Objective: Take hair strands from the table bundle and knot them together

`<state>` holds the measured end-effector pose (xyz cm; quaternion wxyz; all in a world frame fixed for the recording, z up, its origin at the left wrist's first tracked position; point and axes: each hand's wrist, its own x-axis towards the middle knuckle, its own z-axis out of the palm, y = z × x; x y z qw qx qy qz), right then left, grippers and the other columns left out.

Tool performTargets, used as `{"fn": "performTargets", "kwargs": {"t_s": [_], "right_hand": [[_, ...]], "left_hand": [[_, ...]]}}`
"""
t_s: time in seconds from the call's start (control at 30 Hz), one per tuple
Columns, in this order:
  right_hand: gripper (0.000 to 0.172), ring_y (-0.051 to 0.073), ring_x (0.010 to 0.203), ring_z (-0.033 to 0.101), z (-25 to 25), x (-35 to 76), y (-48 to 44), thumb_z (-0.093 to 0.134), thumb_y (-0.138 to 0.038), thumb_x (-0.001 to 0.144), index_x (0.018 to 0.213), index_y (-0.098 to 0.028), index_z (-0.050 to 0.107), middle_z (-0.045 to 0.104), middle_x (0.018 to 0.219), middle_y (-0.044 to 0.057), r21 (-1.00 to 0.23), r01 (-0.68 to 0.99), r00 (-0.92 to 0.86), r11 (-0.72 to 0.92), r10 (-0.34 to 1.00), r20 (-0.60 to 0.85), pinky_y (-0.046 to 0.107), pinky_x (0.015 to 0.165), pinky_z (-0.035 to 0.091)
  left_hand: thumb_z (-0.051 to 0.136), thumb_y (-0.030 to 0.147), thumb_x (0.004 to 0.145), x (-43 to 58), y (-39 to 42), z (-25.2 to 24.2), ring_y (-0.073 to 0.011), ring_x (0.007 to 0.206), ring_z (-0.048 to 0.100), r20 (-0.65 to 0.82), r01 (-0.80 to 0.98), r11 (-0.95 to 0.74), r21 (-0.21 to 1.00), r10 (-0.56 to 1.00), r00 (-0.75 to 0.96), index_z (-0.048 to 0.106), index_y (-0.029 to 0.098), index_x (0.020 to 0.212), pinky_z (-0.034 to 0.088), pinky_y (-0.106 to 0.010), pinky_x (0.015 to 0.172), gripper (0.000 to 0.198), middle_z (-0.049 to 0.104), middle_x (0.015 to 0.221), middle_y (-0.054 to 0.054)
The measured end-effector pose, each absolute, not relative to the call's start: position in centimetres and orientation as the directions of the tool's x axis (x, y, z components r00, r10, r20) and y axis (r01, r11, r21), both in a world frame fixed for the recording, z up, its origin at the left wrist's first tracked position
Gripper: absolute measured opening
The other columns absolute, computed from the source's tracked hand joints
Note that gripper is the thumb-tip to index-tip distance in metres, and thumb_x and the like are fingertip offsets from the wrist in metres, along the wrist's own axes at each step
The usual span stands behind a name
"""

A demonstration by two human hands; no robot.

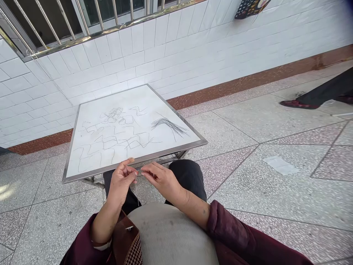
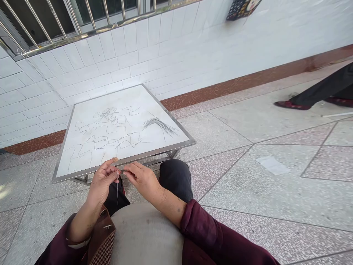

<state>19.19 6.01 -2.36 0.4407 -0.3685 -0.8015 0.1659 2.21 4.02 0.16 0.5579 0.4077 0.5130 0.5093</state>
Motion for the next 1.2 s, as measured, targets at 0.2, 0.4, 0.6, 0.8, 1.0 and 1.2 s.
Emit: {"fn": "performTargets", "kwargs": {"t_s": [0.2,0.4,0.6,0.8,1.0,1.2], "right_hand": [[0.015,0.015,0.073,0.064,-2.2,20.0,6.5,0.050,-0.020,0.097,0.098,-0.020,0.065,0.068,0.081,0.004,-0.529,0.359,-0.427,0.769,0.640,0.639,0.027,0.064,0.055],[0.015,0.015,0.073,0.064,-1.7,20.4,6.4,0.049,-0.020,0.098,0.096,-0.019,0.064,0.069,0.083,0.005,-0.501,0.314,-0.512,0.807,0.588,0.627,0.028,0.065,0.055],[0.011,0.014,0.067,0.061,-2.3,19.5,5.5,0.053,-0.019,0.095,0.088,-0.019,0.062,0.064,0.074,0.002,-0.567,0.370,-0.453,0.736,0.676,0.581,0.025,0.060,0.051],[0.007,0.013,0.063,0.059,-2.7,19.2,5.4,0.055,-0.017,0.093,0.089,-0.019,0.062,0.062,0.071,0.001,-0.569,0.360,-0.425,0.739,0.673,0.606,0.024,0.058,0.049],[0.010,0.014,0.065,0.061,-2.7,19.3,5.3,0.055,-0.023,0.095,0.091,-0.021,0.064,0.065,0.073,0.001,-0.612,0.337,-0.423,0.715,0.696,0.580,0.025,0.060,0.052],[0.013,0.014,0.063,0.062,-2.2,19.4,5.3,0.061,-0.030,0.092,0.097,-0.021,0.068,0.067,0.074,0.002,-0.715,0.328,-0.358,0.617,0.782,0.510,0.024,0.055,0.052]], "left_hand": [[0.072,0.020,0.070,2.1,3.7,0.2,-0.0100,0.063,0.053,-0.152,-0.133,0.146,0.980,0.988,-0.038,0.062,0.018,0.114,0.046,-0.022,0.058,0.045,0.061,0.070,0.003],[0.070,0.020,0.070,2.0,3.6,0.5,-0.0100,0.062,0.053,-0.160,-0.065,0.159,0.985,0.987,-0.012,0.064,0.017,0.110,0.046,-0.022,0.060,0.040,0.061,0.070,0.002],[0.068,0.020,0.072,1.6,3.6,0.5,-0.0102,0.063,0.052,-0.156,-0.009,0.156,0.988,0.988,-0.004,0.066,0.019,0.108,0.046,-0.023,0.061,0.035,0.060,0.072,0.002],[0.066,0.023,0.075,1.1,3.6,0.3,-0.0108,0.063,0.053,-0.106,0.072,0.107,0.992,0.994,-0.013,0.065,0.020,0.109,0.046,-0.024,0.064,0.035,0.059,0.073,0.003],[0.065,0.024,0.077,0.9,3.5,0.4,-0.0108,0.063,0.053,-0.067,0.104,0.065,0.992,0.998,0.016,0.064,0.021,0.111,0.044,-0.024,0.063,0.034,0.059,0.075,0.003],[0.066,0.025,0.078,0.7,3.4,1.2,-0.0118,0.065,0.054,-0.050,0.120,0.049,0.992,0.999,0.002,0.063,0.022,0.114,0.045,-0.025,0.066,0.037,0.060,0.079,0.001]]}}
